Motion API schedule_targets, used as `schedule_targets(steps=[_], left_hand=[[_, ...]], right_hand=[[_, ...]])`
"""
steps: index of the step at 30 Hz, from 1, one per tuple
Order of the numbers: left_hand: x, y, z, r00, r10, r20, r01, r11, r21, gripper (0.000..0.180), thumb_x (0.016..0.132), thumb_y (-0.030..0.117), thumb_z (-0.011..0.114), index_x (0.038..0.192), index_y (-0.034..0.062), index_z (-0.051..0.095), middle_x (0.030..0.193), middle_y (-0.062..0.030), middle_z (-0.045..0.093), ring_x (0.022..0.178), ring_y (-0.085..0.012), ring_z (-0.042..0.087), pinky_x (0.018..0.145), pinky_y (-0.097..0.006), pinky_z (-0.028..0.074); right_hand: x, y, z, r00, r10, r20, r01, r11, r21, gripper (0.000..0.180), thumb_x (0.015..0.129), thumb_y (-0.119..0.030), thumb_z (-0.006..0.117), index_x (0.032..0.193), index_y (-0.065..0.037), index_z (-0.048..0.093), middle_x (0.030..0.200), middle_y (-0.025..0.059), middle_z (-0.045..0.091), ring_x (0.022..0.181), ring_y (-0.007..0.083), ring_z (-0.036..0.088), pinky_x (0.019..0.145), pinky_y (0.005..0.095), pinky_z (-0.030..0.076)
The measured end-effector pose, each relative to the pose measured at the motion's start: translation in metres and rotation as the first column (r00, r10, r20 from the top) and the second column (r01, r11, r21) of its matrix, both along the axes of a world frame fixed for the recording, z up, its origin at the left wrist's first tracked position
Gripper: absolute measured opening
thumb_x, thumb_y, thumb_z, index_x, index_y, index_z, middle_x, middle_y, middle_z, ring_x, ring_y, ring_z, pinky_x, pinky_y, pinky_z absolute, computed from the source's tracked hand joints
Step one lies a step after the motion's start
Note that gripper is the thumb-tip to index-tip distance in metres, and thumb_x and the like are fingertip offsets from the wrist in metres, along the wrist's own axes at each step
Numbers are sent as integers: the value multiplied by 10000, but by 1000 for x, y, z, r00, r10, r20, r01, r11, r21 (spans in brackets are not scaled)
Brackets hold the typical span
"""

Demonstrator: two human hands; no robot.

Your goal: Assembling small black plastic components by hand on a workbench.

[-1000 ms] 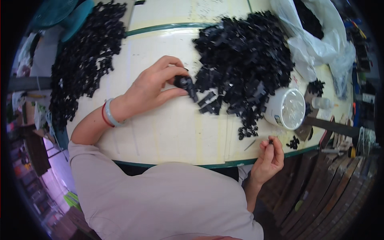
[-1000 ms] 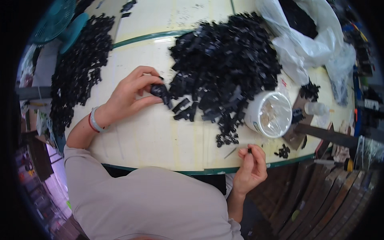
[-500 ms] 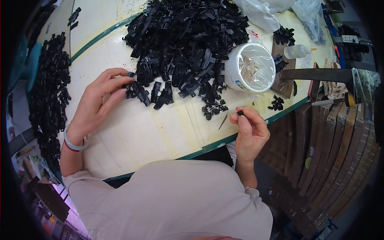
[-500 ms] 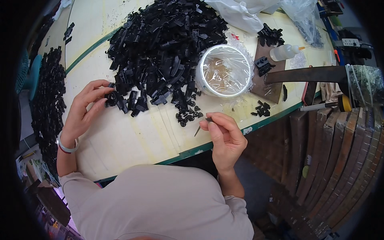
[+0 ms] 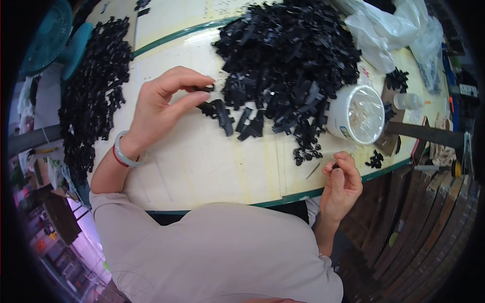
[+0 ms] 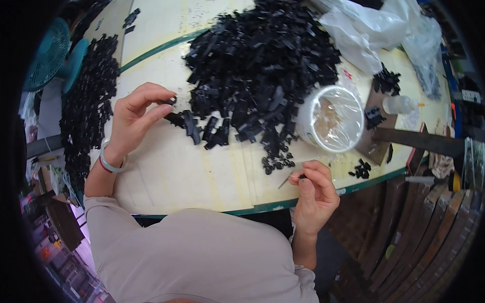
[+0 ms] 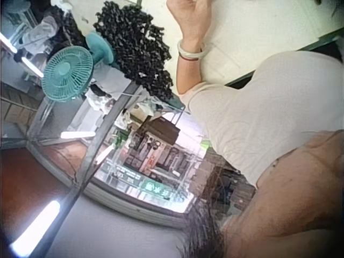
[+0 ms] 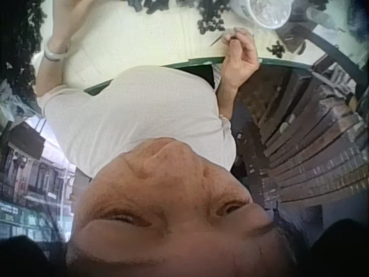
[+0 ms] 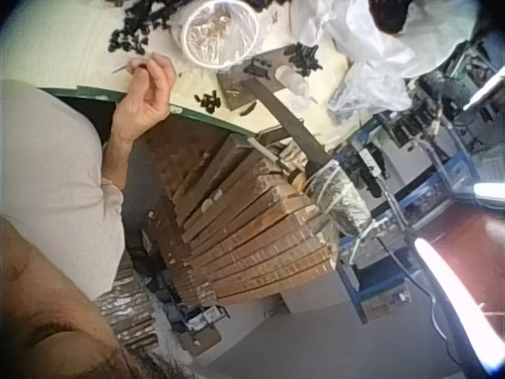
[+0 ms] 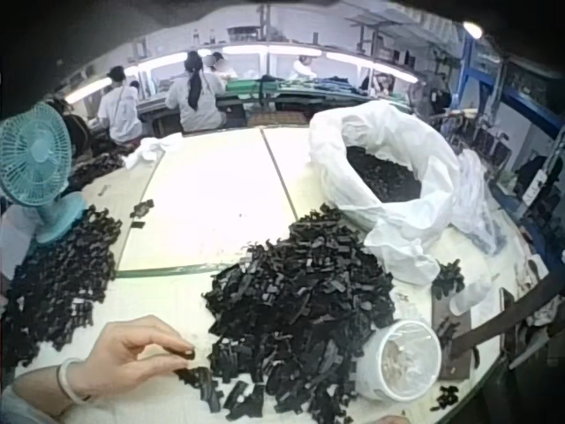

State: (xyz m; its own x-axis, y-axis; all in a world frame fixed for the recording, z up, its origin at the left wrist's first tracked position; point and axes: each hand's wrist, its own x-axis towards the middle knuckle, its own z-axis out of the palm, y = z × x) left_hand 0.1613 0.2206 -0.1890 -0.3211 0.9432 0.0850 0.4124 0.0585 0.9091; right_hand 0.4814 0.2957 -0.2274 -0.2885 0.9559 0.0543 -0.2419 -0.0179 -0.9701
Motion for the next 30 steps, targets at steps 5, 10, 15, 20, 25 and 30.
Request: schedule_targets(steps=[5, 10, 15, 20, 25, 30], left_hand=[[16, 5, 8, 841, -180, -510, 389, 857, 339, 235, 684, -21, 688, 884, 100, 701, 837, 3, 618, 808, -193, 504, 721, -298, 425], [27, 0, 7, 652, -208, -729, 636, 674, 376, 227, 702, 30, 669, 925, 61, 698, 946, -18, 664, 829, -152, 493, 636, -275, 364], [41, 5, -14, 659, -200, -725, 694, 532, 485, 72, 704, 16, 622, 773, 26, 642, 821, -49, 641, 761, -172, 572, 573, -265, 391], [54, 5, -27, 579, -449, -680, 782, 543, 307, 67, 687, 24, 632, 753, 10, 629, 861, -69, 642, 796, -200, 576, 573, -270, 419], [52, 8, -28, 681, -496, -539, 717, 602, 352, 115, 631, 4, 647, 744, 19, 636, 831, -62, 629, 797, -218, 571, 590, -282, 442], [51, 6, -6, 771, -353, -530, 561, 771, 303, 198, 609, 23, 699, 800, 28, 649, 812, -64, 621, 752, -223, 548, 596, -292, 444]], right_hand=[[3, -4, 4, 1000, -2, 22, 6, 987, -163, 180, 834, 93, 535, 1000, 50, 590, 1022, 177, 572, 742, 185, 607, 683, 298, 521], [5, -1, 1, 988, 152, -32, -154, 985, -79, 158, 848, 72, 539, 998, 65, 588, 1018, 178, 573, 750, 195, 619, 672, 296, 538], [-4, -4, 10, 997, 73, -33, -78, 984, -158, 146, 852, 58, 549, 992, 68, 590, 1006, 177, 571, 766, 201, 625, 724, 305, 555], [-4, 2, 12, 979, 182, -89, -196, 964, -180, 146, 855, 55, 554, 996, 70, 591, 996, 181, 571, 759, 210, 637, 706, 304, 564], [1, 2, 7, 976, 178, -127, -196, 969, -149, 152, 851, 45, 570, 1000, 72, 587, 999, 187, 572, 761, 208, 638, 703, 295, 566], [4, 1, 11, 980, 126, -154, -156, 967, -202, 154, 851, 48, 569, 1003, 71, 580, 1002, 196, 569, 769, 212, 640, 715, 297, 567]])
